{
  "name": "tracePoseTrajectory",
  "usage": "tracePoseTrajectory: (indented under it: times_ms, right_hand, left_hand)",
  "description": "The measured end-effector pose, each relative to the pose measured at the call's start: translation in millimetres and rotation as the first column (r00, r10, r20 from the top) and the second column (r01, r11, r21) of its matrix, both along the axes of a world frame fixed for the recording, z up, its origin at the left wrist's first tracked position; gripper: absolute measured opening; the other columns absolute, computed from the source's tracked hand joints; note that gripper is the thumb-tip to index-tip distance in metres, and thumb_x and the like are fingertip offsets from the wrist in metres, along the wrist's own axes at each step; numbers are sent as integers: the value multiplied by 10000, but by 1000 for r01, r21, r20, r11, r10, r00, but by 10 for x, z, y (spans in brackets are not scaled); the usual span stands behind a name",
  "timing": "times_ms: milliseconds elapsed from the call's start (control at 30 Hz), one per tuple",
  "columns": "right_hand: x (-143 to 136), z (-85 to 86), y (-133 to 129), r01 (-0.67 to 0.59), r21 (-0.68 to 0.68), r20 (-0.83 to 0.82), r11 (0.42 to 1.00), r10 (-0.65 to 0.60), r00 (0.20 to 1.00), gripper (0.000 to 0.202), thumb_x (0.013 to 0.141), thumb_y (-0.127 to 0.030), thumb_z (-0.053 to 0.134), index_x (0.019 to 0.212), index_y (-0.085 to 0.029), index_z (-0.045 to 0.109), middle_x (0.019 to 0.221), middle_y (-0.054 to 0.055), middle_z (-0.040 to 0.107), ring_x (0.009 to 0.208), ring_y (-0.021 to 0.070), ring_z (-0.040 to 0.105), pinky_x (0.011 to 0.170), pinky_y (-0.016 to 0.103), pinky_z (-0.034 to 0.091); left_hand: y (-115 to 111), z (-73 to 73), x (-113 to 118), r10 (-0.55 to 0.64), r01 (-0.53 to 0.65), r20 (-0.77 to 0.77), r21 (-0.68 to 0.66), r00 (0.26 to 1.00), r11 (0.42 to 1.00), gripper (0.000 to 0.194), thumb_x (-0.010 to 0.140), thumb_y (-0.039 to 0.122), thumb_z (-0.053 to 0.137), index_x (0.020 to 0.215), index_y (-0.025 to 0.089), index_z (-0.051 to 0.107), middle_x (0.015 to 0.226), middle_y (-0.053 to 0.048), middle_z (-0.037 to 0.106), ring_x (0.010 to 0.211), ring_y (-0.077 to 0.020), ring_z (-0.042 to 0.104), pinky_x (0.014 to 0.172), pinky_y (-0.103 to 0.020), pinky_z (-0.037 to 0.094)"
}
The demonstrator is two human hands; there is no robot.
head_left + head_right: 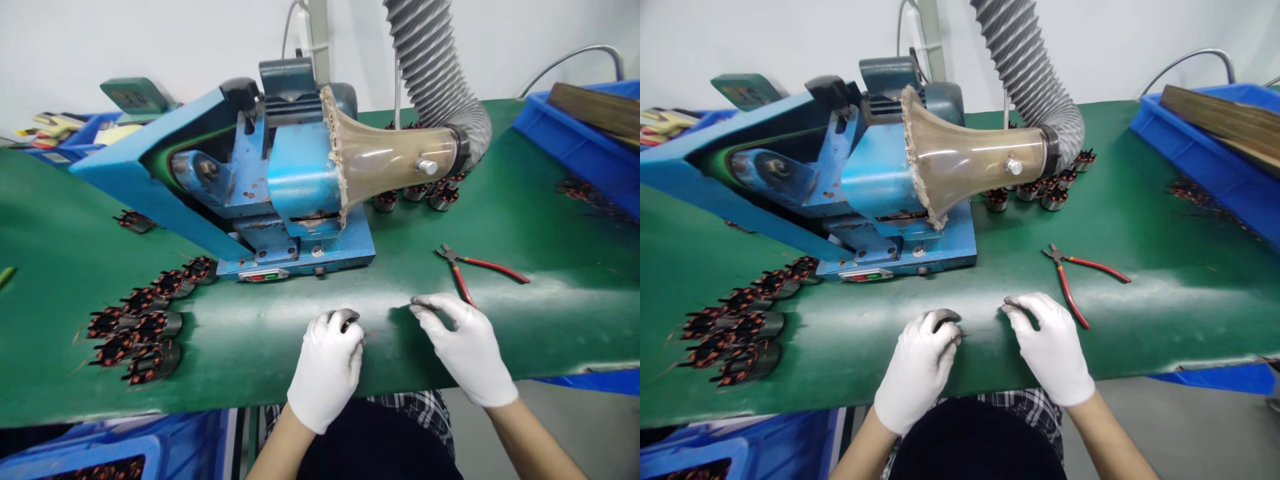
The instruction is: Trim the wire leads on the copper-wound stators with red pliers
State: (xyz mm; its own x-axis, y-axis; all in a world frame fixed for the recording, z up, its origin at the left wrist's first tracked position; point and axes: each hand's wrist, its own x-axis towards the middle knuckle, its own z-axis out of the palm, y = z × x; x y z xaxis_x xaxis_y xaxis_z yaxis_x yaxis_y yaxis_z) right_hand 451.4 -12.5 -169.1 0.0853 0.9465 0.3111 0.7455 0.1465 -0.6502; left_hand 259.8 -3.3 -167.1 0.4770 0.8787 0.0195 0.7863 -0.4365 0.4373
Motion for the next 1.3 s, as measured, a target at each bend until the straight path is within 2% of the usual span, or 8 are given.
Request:
tracePoseTrajectory:
  times_ms: [233, 333, 467, 700, 800, 933, 1133, 1300]
  right_hand:
    - [-265, -99, 13, -532, -45, 382, 846, 507, 773, 220, 858, -51, 375, 871, -145, 573, 815, 63, 562, 692, 182, 518, 630, 303, 446]
    - [-304, -218, 42, -550, 5, 430, 835, 494, 756, 248, 852, -29, 348, 865, -144, 566, 721, 42, 538, 598, 169, 494, 560, 283, 417]
    - [-279, -322, 42, -489, -20, 336, 872, 466, 818, 244, 887, -68, 357, 1021, -141, 547, 746, 47, 528, 624, 170, 524, 588, 277, 429]
    - [-277, -142, 4, -463, 80, 306, 883, 420, 854, 352, 869, -31, 307, 1013, -137, 611, 675, 43, 461, 527, 150, 440, 484, 249, 353]
    - [-291, 110, 3, -437, -27, 137, 899, 437, 889, 300, 869, -78, 343, 880, -142, 636, 675, 42, 466, 549, 149, 447, 511, 254, 354]
    - [-303, 388, 50, -459, -323, -328, 827, 358, 875, 229, 816, -188, 481, 598, -167, 549, 634, 7, 471, 606, 142, 488, 551, 233, 363]
    - [-283, 512, 79, -568, -521, -658, 637, 125, 743, 253, 757, -306, 496, 548, -169, 462, 551, -36, 386, 463, 107, 425, 452, 219, 311]
    - [-319, 476, 7, -367, -365, -315, 856, 257, 914, 211, 793, -230, 443, 656, -179, 596, 645, 17, 521, 635, 163, 499, 602, 267, 372]
  left_hand:
    - [2, -4, 5, 9, -8, 48, -23, 999, 1000, 153, 819, 107, 447, 895, 213, 525, 1071, -42, 534, 954, -232, 490, 787, -389, 423]
    - [5, -2, -68, 30, -15, 174, -87, 984, 996, 178, 798, 115, 491, 942, 219, 498, 1169, -57, 496, 1038, -234, 486, 842, -400, 422]
    - [64, -50, -233, 125, -70, 271, -204, 954, 977, 648, 611, 164, 709, 1178, 209, 399, 1359, -122, 317, 1225, -288, 360, 956, -431, 375]
    - [71, -188, -257, 196, -107, 373, -246, 907, 963, 662, 476, 232, 822, 1066, 216, 521, 1218, -93, 500, 1098, -287, 490, 930, -459, 405]
    - [-11, -26, -200, 315, -103, 545, -383, 777, 918, 505, 619, 116, 692, 1075, 230, 510, 1105, -47, 567, 977, -204, 571, 838, -348, 480]
    - [-100, 259, -206, 106, 101, 743, -228, 661, 969, 224, 672, 95, 645, 838, 230, 581, 969, -8, 585, 940, -183, 574, 823, -298, 477]
    - [-164, 271, -278, 10, -7, 555, -8, 832, 1000, 572, 712, 42, 583, 1217, 257, 424, 1232, -96, 428, 1211, -260, 368, 986, -426, 360]
    - [-115, 328, -271, -53, 237, 660, -192, 750, 953, 400, 698, 4, 560, 989, 277, 549, 1032, -19, 524, 994, -181, 523, 883, -327, 445]
